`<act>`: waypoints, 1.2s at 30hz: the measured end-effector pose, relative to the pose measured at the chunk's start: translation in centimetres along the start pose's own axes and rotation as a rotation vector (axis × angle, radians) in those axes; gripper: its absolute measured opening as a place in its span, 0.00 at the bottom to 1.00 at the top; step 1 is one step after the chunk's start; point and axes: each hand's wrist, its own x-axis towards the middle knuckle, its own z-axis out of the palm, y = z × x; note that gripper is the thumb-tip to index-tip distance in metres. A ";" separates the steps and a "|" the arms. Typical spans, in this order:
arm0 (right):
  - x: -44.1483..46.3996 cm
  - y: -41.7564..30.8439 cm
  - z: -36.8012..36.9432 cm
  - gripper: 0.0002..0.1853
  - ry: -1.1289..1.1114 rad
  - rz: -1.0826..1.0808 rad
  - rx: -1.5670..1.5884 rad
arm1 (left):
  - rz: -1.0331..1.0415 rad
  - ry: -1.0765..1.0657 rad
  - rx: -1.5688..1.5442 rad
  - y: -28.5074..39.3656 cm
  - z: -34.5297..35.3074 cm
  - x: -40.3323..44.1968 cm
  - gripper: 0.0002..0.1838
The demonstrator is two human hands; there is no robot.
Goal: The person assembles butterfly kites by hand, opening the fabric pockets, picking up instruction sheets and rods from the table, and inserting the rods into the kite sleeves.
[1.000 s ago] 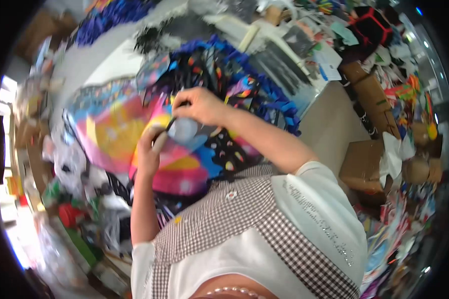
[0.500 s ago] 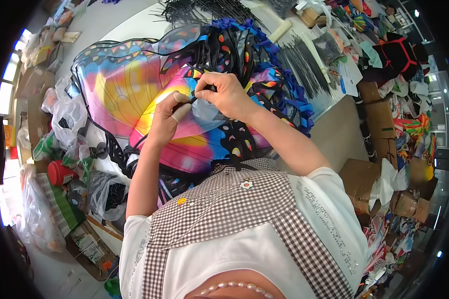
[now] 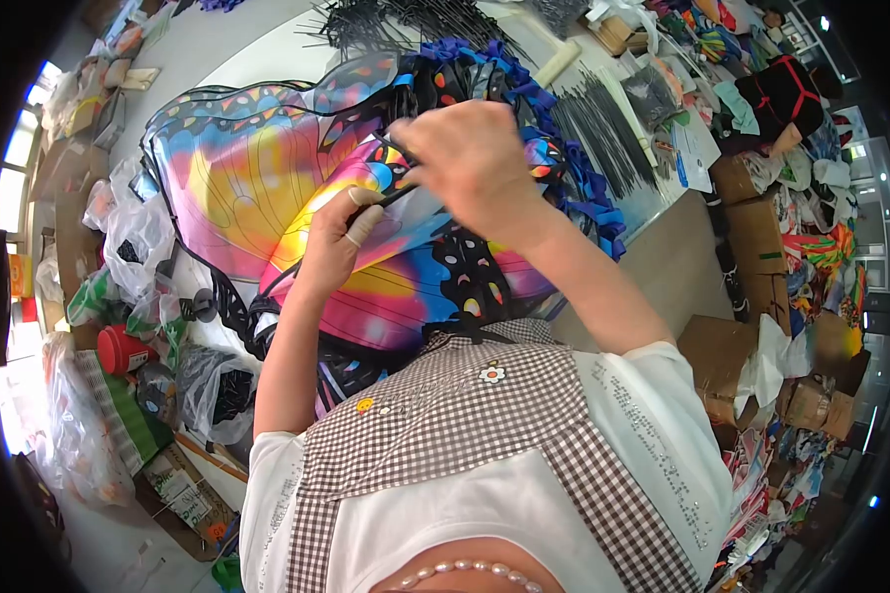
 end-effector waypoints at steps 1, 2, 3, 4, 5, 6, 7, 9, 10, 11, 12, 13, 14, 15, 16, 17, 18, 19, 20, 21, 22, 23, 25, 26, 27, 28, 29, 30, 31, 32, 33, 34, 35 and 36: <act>-0.4 -0.7 1.1 0.09 -0.171 -0.093 -0.036 | 0.022 0.013 0.027 0.0 0.0 -0.1 0.07; -0.9 -1.3 2.2 0.07 -0.340 -0.184 -0.080 | 0.051 0.023 0.052 0.0 0.0 -0.1 0.07; -1.2 -1.4 2.8 0.06 -0.509 -0.270 -0.130 | 0.087 0.030 0.074 0.1 0.1 0.1 0.07; -1.2 -0.7 2.9 0.06 -0.501 -0.260 -0.155 | 0.017 0.028 0.057 0.0 -0.3 -0.4 0.07; -0.9 0.5 3.0 0.05 -0.507 -0.254 -0.181 | -0.050 0.029 0.039 -0.7 -1.5 -1.4 0.08; -0.6 1.7 3.1 0.04 -0.517 -0.246 -0.205 | -0.092 0.014 0.208 -2.7 -3.1 -2.8 0.08; -0.6 2.4 3.2 0.03 -0.525 -0.232 -0.225 | -0.135 -0.003 0.381 -4.7 -4.7 -4.2 0.08; -0.7 1.5 4.2 0.03 -0.557 -0.250 -0.234 | -0.273 -0.022 0.426 -7.0 -6.3 -6.6 0.09; -0.6 0.7 5.2 0.03 -0.598 -0.292 -0.222 | -0.259 -0.032 0.431 -6.9 -6.0 -6.1 0.09; -1.1 -0.8 6.7 0.03 -0.532 -0.290 -0.129 | -0.198 0.034 0.326 -6.6 -5.1 -5.9 0.09; -1.9 -2.4 8.4 0.03 -0.465 -0.287 -0.032 | -0.142 0.097 0.222 -6.3 -4.4 -5.9 0.10; -2.4 -3.2 10.2 0.03 -0.459 -0.279 -0.035 | -0.087 0.159 0.117 -6.3 -4.2 -6.0 0.10; -2.9 -3.8 11.8 0.03 -0.564 -0.266 0.013 | -0.082 0.151 0.121 -6.6 -4.6 -6.3 0.10; -2.9 -4.1 12.4 0.03 -0.669 -0.251 0.063 | -0.126 0.154 0.143 -7.0 -5.1 -6.8 0.09; -2.9 -3.8 12.6 0.03 -0.667 -0.248 0.058 | -0.169 0.162 0.164 -7.5 -5.6 -7.4 0.09; -2.6 -3.3 12.6 0.03 -0.676 -0.242 0.062 | -0.211 0.171 0.183 -8.1 -6.0 -8.0 0.08; -2.4 -2.9 12.6 0.03 -0.687 -0.230 0.070 | -0.210 0.163 0.183 -9.1 -6.9 -9.1 0.08; -2.5 -2.8 12.6 0.03 -0.700 -0.218 0.077 | -0.196 0.158 0.287 -10.3 -7.8 -10.3 0.08; -2.6 -2.8 12.7 0.03 -0.701 -0.210 0.074 | -0.180 0.155 0.389 -10.7 -8.3 -11.1 0.07; -2.8 -2.9 12.9 0.04 -0.694 -0.211 0.083 | -0.177 0.149 0.387 -11.0 -8.4 -11.7 0.07; -2.7 -2.9 13.2 0.05 -0.685 -0.214 0.091 | -0.193 0.171 0.384 -11.0 -8.5 -12.1 0.07; -2.6 -2.9 13.4 0.06 -0.676 -0.217 0.100 | -0.210 0.193 0.382 -11.1 -8.6 -12.3 0.07; -2.4 -3.0 13.4 0.06 -0.688 -0.212 0.086 | -0.226 0.205 0.379 -11.1 -8.8 -12.7 0.06; -2.2 -3.1 13.3 0.06 -0.703 -0.214 0.073 | -0.233 0.205 0.376 -11.1 -8.9 -12.8 0.06; -2.0 -3.1 13.2 0.06 -0.717 -0.219 0.059 | -0.238 0.207 0.372 -11.0 -8.9 -12.7 0.06; -1.8 -3.1 13.2 0.06 -0.716 -0.218 0.053 | -0.241 0.211 0.368 -11.1 -9.0 -12.6 0.06; -1.7 -3.2 13.2 0.06 -0.714 -0.220 0.055 | -0.237 0.208 0.366 -11.2 -9.2 -12.7 0.06; -1.7 -3.3 13.1 0.06 -0.714 -0.222 0.057 | -0.256 0.193 0.374 -11.5 -9.5 -12.9 0.06; -1.6 -3.3 13.2 0.06 -0.713 -0.226 0.059 | -0.274 0.181 0.382 -11.6 -9.8 -12.9 0.05; -1.6 -3.2 13.3 0.06 -0.712 -0.223 0.054 | -0.291 0.167 0.393 -11.8 -10.0 -12.9 0.05; -1.6 -3.2 13.5 0.06 -0.728 -0.225 0.057 | -0.286 0.162 0.392 -12.0 -9.9 -12.8 0.05; -1.7 -3.1 13.7 0.06 -0.747 -0.227 0.061 | -0.251 0.167 0.412 -12.2 -9.7 -12.7 0.05; -1.8 -3.1 14.0 0.06 -0.765 -0.232 0.065 | -0.217 0.175 0.431 -12.3 -9.3 -12.7 0.04; -2.0 -3.4 14.4 0.06 -0.764 -0.228 0.063 | -0.182 0.181 0.452 -12.4 -9.0 -12.6 0.04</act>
